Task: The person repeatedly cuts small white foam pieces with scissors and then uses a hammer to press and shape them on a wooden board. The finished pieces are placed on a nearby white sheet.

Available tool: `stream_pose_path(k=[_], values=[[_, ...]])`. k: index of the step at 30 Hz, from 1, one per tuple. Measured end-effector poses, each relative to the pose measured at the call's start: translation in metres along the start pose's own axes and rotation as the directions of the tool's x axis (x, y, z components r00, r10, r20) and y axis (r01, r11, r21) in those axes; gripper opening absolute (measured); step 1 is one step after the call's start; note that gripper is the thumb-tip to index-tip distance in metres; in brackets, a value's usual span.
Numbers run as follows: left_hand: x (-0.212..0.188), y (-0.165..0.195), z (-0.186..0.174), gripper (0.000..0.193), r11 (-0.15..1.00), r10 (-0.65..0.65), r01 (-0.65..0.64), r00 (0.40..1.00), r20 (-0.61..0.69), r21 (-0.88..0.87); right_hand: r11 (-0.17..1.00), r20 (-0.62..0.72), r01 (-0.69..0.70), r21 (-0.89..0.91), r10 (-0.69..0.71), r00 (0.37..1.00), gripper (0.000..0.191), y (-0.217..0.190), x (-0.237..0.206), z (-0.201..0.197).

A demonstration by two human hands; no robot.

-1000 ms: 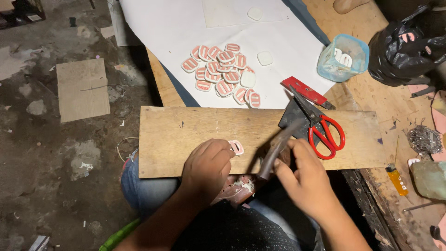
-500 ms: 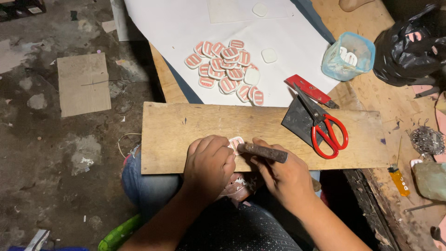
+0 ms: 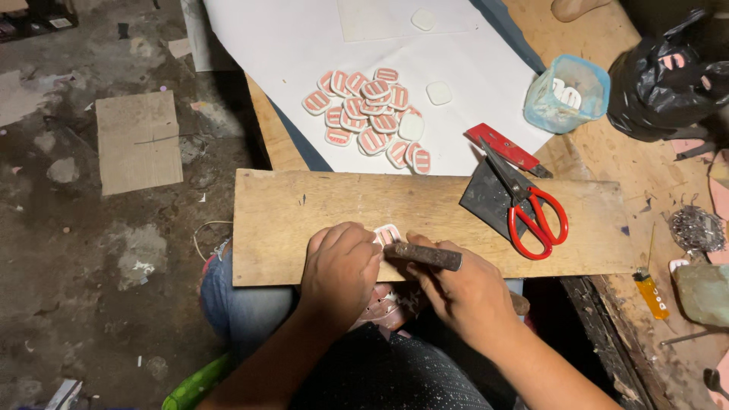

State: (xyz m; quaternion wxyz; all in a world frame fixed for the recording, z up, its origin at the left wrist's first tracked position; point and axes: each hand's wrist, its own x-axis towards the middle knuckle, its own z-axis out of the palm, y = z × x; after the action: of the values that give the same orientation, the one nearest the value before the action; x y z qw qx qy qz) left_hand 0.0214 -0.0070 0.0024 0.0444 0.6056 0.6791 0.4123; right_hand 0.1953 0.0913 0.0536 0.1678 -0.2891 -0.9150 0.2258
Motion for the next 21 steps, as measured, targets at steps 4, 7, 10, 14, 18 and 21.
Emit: stream_pose_path(k=[4,7,10,14,18,21], values=[[0.001,-0.002,-0.001,0.008,1.000,0.024,-0.023,1.000,0.010,-0.007,0.992,-0.143,0.109,-0.058,-0.116,0.983,0.038,0.007,0.000,-0.007],[0.000,0.000,0.000,0.006,1.000,-0.020,0.020,0.999,0.044,-0.002,0.994,-0.175,0.107,-0.024,-0.110,0.978,0.034,0.007,-0.003,-0.003],[0.002,0.000,0.000,0.005,0.999,-0.036,0.034,0.997,0.075,0.021,1.000,-0.097,0.013,-0.023,-0.015,0.995,0.038,0.008,-0.008,0.001],[0.004,0.002,-0.001,0.016,1.000,0.006,-0.007,0.999,0.054,0.024,0.995,-0.185,0.045,-0.084,-0.059,0.981,0.056,0.021,-0.008,-0.001],[0.007,0.002,0.003,0.019,0.997,0.019,-0.021,0.999,0.028,0.070,0.972,-0.193,0.010,-0.236,-0.056,0.980,0.052,0.036,0.000,0.007],[0.007,-0.001,0.005,0.022,0.996,0.072,-0.072,0.997,0.000,0.059,0.971,-0.191,-0.004,-0.237,-0.042,0.981,0.049,0.040,0.000,0.016]])
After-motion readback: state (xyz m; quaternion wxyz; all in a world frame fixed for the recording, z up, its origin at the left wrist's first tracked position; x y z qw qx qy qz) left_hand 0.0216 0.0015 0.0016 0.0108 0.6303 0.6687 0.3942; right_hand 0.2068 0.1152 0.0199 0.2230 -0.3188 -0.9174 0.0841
